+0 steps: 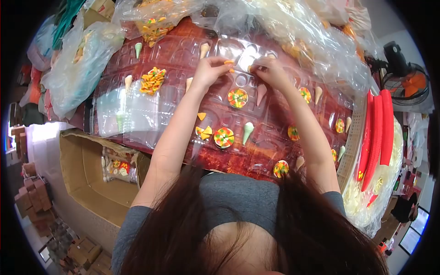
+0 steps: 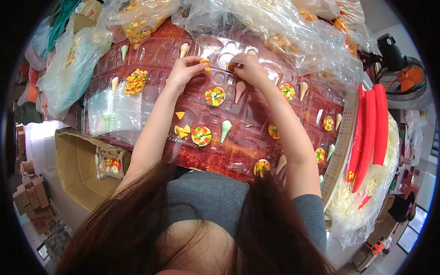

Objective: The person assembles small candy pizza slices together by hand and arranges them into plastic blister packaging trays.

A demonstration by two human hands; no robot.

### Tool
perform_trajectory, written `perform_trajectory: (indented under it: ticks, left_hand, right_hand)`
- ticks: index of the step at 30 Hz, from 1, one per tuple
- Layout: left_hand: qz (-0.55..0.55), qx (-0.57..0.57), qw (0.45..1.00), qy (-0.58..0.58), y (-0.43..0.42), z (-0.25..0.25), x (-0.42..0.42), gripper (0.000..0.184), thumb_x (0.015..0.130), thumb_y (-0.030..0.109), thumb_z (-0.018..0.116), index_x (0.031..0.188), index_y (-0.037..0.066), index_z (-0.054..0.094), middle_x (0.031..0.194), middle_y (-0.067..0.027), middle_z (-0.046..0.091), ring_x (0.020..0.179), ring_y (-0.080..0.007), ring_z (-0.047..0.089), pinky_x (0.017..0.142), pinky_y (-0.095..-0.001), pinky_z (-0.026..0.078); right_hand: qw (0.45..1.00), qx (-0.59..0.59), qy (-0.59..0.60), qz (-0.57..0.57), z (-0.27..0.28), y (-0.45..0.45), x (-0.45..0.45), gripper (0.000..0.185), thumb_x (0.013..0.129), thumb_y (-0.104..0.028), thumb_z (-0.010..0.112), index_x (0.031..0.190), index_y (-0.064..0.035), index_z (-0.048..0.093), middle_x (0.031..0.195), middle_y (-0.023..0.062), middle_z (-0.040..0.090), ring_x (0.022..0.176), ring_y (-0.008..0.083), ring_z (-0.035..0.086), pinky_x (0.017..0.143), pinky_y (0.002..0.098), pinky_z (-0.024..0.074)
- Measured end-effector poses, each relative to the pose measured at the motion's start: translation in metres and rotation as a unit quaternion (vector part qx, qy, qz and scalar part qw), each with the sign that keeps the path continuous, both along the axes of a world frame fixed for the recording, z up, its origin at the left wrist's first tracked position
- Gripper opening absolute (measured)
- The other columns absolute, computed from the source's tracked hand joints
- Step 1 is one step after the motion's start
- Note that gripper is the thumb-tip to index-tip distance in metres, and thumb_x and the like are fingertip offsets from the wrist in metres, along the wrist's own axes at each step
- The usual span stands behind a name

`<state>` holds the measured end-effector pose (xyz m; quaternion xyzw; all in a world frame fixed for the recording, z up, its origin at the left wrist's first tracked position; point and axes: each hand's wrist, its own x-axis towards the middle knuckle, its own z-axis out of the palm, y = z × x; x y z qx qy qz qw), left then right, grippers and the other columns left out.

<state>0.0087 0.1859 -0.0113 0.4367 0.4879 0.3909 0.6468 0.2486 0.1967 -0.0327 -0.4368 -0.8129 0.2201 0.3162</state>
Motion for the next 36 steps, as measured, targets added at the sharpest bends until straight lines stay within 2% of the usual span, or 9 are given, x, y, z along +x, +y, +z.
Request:
perform_trajectory:
  ticks: [3,8,12,18,22,28,32,36]
  left_hand:
    - [0.002,0.006,1.0,0.007,0.0,0.002,0.001,0.022,0.081,0.004,0.069,0.101,-0.003,0.066,0.089,-0.0083,0.069,0.075,-0.0113,0.065,0.066,-0.0167,0.051]
    - [-0.01,0.01,1.0,0.015,0.003,-0.005,0.0,0.023,0.081,0.004,0.069,0.102,-0.002,0.066,0.088,-0.0079,0.069,0.074,-0.0111,0.065,0.065,-0.0167,0.051]
    - [-0.012,0.013,0.999,0.04,0.004,-0.001,0.0,0.023,0.081,0.004,0.069,0.102,-0.001,0.067,0.088,-0.0078,0.069,0.074,-0.0109,0.065,0.065,-0.0168,0.051]
    - [0.002,-0.032,0.999,0.041,0.004,0.001,0.001,0.022,0.081,0.004,0.069,0.103,-0.001,0.067,0.087,-0.0079,0.069,0.073,-0.0106,0.065,0.064,-0.0169,0.051]
    - [-0.005,-0.022,1.0,0.021,0.004,-0.002,0.003,0.022,0.081,0.004,0.068,0.103,-0.001,0.067,0.086,-0.0078,0.069,0.073,-0.0104,0.065,0.063,-0.0171,0.051]
    - [-0.03,0.023,0.997,0.061,0.004,-0.002,0.006,0.022,0.081,0.004,0.067,0.103,-0.001,0.066,0.085,-0.0081,0.069,0.074,-0.0106,0.065,0.061,-0.0177,0.051]
    - [-0.026,0.047,0.996,0.07,0.006,-0.006,0.015,0.022,0.08,0.003,0.067,0.102,0.0,0.067,0.085,-0.0079,0.069,0.074,-0.0113,0.066,0.06,-0.018,0.05]
    - [-0.009,0.075,0.995,0.069,0.009,-0.011,0.022,0.023,0.079,0.002,0.067,0.102,0.001,0.066,0.087,-0.0077,0.069,0.073,-0.0113,0.065,0.058,-0.018,0.049]
  right_hand:
    - [0.998,-0.054,0.013,0.025,0.009,0.003,0.0,0.013,0.072,-0.003,0.063,0.083,-0.0037,0.069,0.079,0.0054,0.067,0.064,0.0203,0.056,0.065,0.0294,0.0477]
    - [0.989,-0.132,0.055,-0.036,0.017,0.009,-0.012,0.014,0.072,-0.001,0.061,0.084,-0.0027,0.068,0.079,0.0057,0.067,0.066,0.0205,0.057,0.067,0.0299,0.0482]
    - [0.986,-0.153,-0.033,0.061,0.019,0.019,-0.015,0.013,0.072,-0.009,0.062,0.083,-0.0062,0.069,0.08,0.0067,0.067,0.069,0.0251,0.059,0.066,0.0338,0.0471]
    - [0.991,-0.066,-0.112,-0.042,0.019,0.015,-0.018,0.012,0.075,-0.014,0.063,0.083,-0.0067,0.069,0.083,0.0072,0.067,0.071,0.026,0.06,0.068,0.0342,0.0471]
    - [0.997,-0.047,-0.048,0.035,0.014,0.012,-0.015,0.014,0.077,-0.017,0.065,0.086,-0.0076,0.07,0.087,0.0071,0.067,0.073,0.0271,0.06,0.069,0.0347,0.0475]
    - [0.998,-0.03,-0.058,-0.008,0.017,0.009,-0.019,0.015,0.077,-0.015,0.066,0.089,-0.0085,0.071,0.087,0.0073,0.066,0.074,0.0269,0.06,0.07,0.0337,0.0483]
    - [0.981,-0.126,0.146,-0.018,0.037,-0.003,-0.035,0.019,0.077,-0.018,0.067,0.091,-0.0072,0.071,0.087,0.0087,0.066,0.075,0.0282,0.061,0.07,0.034,0.0491]
    - [0.979,-0.156,0.086,-0.103,0.036,0.002,-0.031,0.02,0.078,-0.019,0.069,0.09,-0.0032,0.068,0.081,0.0087,0.066,0.069,0.0242,0.061,0.067,0.0315,0.0488]
